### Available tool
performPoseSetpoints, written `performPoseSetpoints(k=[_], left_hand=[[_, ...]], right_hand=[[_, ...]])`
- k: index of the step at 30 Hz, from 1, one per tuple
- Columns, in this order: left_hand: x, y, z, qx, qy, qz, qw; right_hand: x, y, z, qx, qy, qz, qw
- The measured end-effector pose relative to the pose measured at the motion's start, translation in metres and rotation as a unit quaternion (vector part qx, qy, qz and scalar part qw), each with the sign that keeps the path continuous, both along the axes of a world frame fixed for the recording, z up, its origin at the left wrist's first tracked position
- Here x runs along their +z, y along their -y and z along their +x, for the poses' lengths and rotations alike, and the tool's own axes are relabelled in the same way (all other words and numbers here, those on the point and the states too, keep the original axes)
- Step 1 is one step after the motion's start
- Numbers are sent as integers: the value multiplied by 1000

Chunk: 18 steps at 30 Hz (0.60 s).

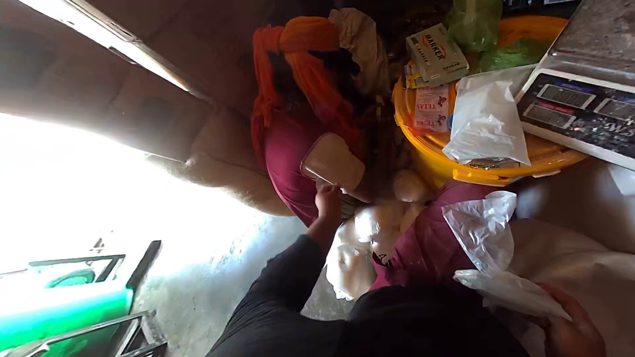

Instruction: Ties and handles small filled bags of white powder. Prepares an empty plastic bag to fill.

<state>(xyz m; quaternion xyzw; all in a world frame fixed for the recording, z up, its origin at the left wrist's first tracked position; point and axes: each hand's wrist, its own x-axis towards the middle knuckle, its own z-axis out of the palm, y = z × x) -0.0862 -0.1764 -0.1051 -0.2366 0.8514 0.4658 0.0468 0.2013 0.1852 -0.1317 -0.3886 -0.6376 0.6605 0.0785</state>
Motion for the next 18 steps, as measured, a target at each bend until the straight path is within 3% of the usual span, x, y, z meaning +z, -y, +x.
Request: performPoseSetpoints(k=[2, 4, 6, 8, 10, 11, 12, 14, 18], left_hand=[[36, -37, 36, -155, 34, -6, 987], [57, -75, 75, -316, 5, 28, 948], [57, -103, 99, -479, -89, 119, 865], [52, -131, 113, -619, -179, 180, 744], [55, -164, 125, -715, -200, 154, 652], [55, -179, 131, -743, -187, 126, 630], [53, -193, 137, -759, -170, 102, 620], [46, -219, 146, -740, -185, 95, 639], [51, -254, 142, -628, -288, 126, 712]], right_hand=[[3, -2, -1, -12, -14, 20, 1000], [7, -4, 0, -20, -28, 52, 998], [7, -6, -2, -2, -67, 120, 991], [14, -2, -2, 44, -91, 222, 970], [27, 2, -4, 65, -91, 332, 937], [33, 4, -4, 66, -99, 371, 921], [39, 5, -4, 63, -108, 398, 909], [53, 7, -3, 41, -137, 409, 901], [82, 16, 11, -54, -205, 253, 944]])
